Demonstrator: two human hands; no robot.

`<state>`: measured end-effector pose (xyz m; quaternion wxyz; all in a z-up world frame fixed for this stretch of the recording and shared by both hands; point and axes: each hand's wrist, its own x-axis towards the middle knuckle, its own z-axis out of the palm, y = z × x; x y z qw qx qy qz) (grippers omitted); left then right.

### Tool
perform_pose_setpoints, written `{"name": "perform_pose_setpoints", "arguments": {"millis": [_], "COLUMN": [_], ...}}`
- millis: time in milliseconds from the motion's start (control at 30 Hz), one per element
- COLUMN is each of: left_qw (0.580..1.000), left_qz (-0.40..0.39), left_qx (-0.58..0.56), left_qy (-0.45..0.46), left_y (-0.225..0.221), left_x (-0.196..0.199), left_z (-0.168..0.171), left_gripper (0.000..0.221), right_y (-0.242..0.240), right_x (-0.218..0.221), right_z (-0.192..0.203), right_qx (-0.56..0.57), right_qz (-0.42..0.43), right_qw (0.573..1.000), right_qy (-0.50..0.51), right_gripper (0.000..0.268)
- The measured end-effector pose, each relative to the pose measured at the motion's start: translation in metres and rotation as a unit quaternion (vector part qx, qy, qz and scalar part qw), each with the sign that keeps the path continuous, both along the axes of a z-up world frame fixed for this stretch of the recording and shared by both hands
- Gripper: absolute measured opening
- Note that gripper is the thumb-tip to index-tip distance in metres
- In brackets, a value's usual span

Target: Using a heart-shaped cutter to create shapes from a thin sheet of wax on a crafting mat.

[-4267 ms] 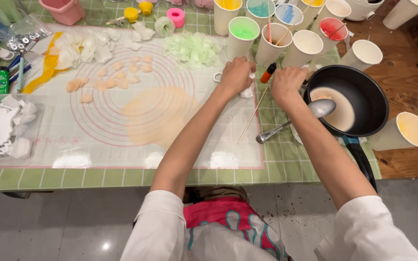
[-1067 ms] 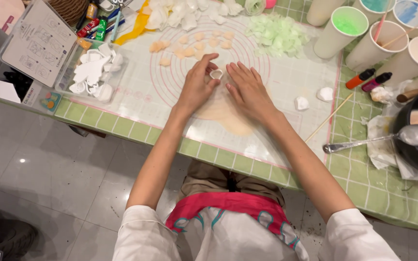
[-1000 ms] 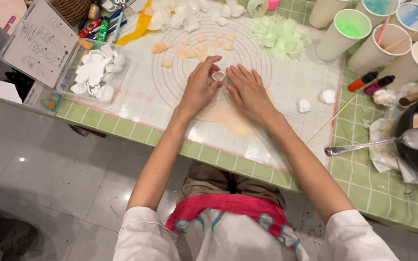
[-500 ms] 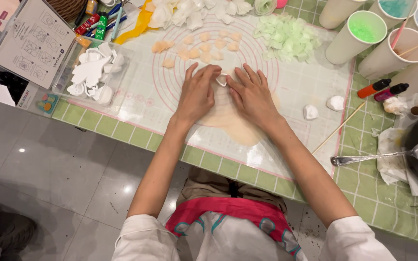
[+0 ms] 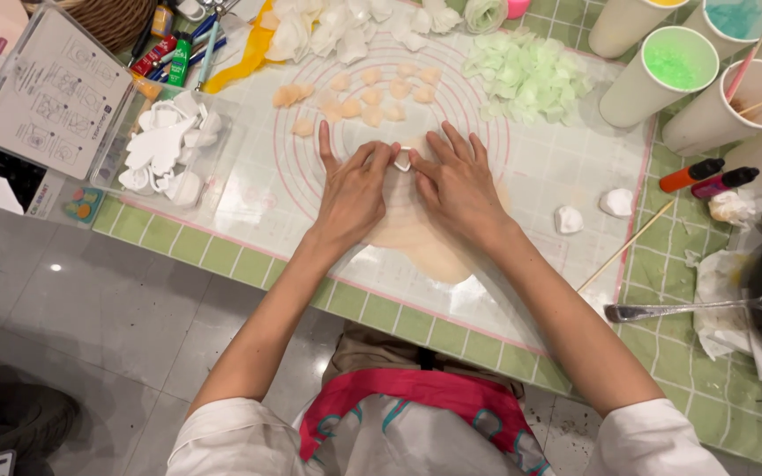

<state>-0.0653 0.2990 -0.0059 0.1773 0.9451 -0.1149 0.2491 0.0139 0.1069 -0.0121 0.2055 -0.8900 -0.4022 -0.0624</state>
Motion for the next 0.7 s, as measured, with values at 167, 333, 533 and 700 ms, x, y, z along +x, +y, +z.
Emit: {"name": "perform_pose_setpoints", "arguments": {"millis": [167,333,533,700], "left_qw": [1.0,1.0,1.0,0.999], "left_qz": [0.003,-0.005,-0.01,-0.002], "left_qx": [0.016,0.011,-0.011,-0.003], "left_qy": [0.001,0.006,0.012,0.035], "left_y": [0.0,0.003,-0.002,-0.005], "left_x": [-0.002,0.003,-0.002,-0.006], "left_z": [0.008,0.006,0.008,0.012], "left_gripper": [0.053,0.052,0.051,0.053], "right_y": [0.001,0.007,0.012,0.015], "right_x": [0.006,0.012,0.004,-0.003], "right_z": [-0.004,0.003,0.009,-0.005], "right_qx": [-0.004,-0.002,-0.034,-0.023], "right_qz": [0.006,0.003,0.0,-0.002], "right_qw": [1.0,1.0,0.999,0.995], "right_qy": [0.001,0.016,-0.01,-0.096], "right_gripper": [0.039,0.036,0.028,0.037]}}
